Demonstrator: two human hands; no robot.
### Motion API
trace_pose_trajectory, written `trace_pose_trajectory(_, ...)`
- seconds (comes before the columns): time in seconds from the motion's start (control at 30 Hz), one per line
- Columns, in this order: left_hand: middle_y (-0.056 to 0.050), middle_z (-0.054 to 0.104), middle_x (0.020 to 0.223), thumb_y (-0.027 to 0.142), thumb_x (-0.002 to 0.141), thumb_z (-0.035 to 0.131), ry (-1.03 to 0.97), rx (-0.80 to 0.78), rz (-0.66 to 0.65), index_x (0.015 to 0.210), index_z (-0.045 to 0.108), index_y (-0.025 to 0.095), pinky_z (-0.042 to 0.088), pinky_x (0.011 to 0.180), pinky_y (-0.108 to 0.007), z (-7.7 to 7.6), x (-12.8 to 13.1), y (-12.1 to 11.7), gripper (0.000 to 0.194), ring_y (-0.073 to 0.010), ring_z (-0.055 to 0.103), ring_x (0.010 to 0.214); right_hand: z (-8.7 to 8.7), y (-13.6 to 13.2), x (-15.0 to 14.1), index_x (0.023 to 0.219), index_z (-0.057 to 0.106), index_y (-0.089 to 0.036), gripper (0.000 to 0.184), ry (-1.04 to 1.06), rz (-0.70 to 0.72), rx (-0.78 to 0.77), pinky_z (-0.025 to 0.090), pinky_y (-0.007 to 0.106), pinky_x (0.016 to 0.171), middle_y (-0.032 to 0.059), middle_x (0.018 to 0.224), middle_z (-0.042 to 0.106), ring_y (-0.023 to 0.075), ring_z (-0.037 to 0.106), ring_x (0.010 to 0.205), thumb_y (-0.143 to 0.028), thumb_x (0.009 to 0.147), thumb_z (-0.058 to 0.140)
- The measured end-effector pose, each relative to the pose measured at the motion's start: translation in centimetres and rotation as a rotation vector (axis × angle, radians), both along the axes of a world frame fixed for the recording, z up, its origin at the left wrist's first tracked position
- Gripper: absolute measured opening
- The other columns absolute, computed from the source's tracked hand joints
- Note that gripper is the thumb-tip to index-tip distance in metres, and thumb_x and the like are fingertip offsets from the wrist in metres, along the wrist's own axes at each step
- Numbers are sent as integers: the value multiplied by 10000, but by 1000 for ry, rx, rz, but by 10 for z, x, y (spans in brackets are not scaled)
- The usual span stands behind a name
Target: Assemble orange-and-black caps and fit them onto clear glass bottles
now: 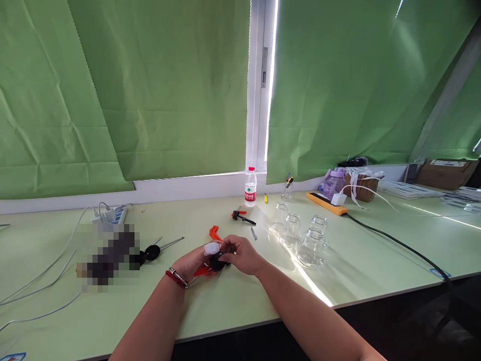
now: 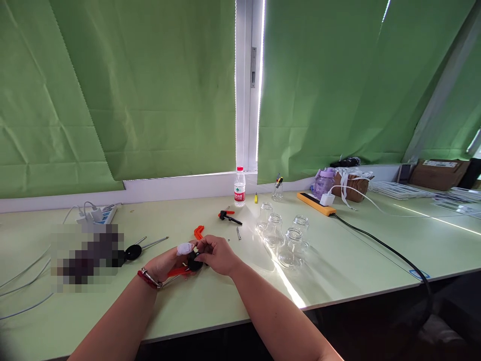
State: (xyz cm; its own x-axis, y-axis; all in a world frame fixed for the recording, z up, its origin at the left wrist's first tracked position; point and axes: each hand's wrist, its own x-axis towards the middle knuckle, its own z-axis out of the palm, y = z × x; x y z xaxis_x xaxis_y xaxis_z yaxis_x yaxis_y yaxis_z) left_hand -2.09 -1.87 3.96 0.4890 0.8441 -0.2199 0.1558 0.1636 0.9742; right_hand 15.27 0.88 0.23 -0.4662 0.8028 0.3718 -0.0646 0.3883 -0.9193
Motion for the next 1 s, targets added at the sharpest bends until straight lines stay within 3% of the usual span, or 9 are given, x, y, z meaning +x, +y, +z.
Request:
trace_pose_trajectory(0.13, -15, 545, 801, 485, 770, 490, 98, 225, 44, 983, 522, 195, 397, 535, -249, 7, -2, -2, 361, -147, 513, 654, -1, 0, 1, 775, 585, -169, 272, -7, -54, -26, 345, 223, 528, -39, 633, 500, 81, 401, 555, -380, 676, 725)
trace_pose_trajectory(0.27, -68, 559, 1092, 424, 702, 616, 305, 688, 163, 1191, 436, 227, 465, 779, -344, 6, 2, -1, 557, -222, 544, 930, 1, 0, 5, 696, 608, -143, 407, -25, 57, -131, 281, 224, 489, -39, 538, 452, 69, 348, 496, -539, 787, 581)
trace_pose_trajectory(0.4, -145, 449, 1308, 428, 587, 735, 578, 1097, 277, 1316, 353, 211, 359, 1001, -444, -6, 15, 2, 851, -330, 426, 1207, 2, 1, 7, 817, 658, -122, 466, 22, 180, -328, 277, 233, 487, -18, 575, 506, 72, 377, 490, -580, 745, 612)
trace_pose_trajectory(0.53, -198, 222, 1483, 465, 593, 737, 699, 1290, 319, 1413, 162, 187, 205, 1095, -494, -17, 18, 10, 1040, -359, 231, 1362, 6, 11, 11, 821, 646, -131, 408, -21, 78, -298, 245, 225, 473, -24, 613, 509, 62, 338, 495, -517, 694, 689)
trace_pose_trajectory(0.63, -202, 158, 1511, 444, 676, 692, 718, 1252, 493, 1428, 71, 184, 169, 1095, -524, -23, 9, 20, 1010, -348, 171, 1391, 16, 28, 18, 833, 632, -148, 311, -190, -153, -70, 293, 228, 509, -21, 627, 511, 85, 386, 539, -454, 802, 589)
trace_pose_trajectory(0.77, -183, 295, 1457, 334, 774, 601, 694, 952, 681, 1414, 137, 191, 280, 1052, -485, -33, -8, 35, 803, -313, 309, 1339, 26, 61, 24, 827, 635, -160, 213, -806, -493, 302, 350, 241, 612, 33, 784, 591, 138, 524, 729, -293, 891, 483)
trace_pose_trajectory(0.83, -181, 339, 1433, 270, 767, 600, 662, 807, 735, 1403, 167, 183, 333, 1021, -449, -39, -15, 42, 774, -300, 358, 1313, 24, 76, 22, 874, 642, -163, 198, -1013, -542, 332, 370, 246, 653, 64, 927, 619, 166, 566, 838, -272, 901, 479)
trace_pose_trajectory(1.0, -196, 433, 1366, 164, 733, 601, 604, 567, 808, 1365, 240, 162, 385, 969, -405, -51, -20, 53, 728, -273, 469, 1227, 6, 100, 6, 956, 652, -122, 201, -1141, -562, 309, 401, 271, 687, 130, 1032, 621, 216, 605, 903, -223, 899, 488)
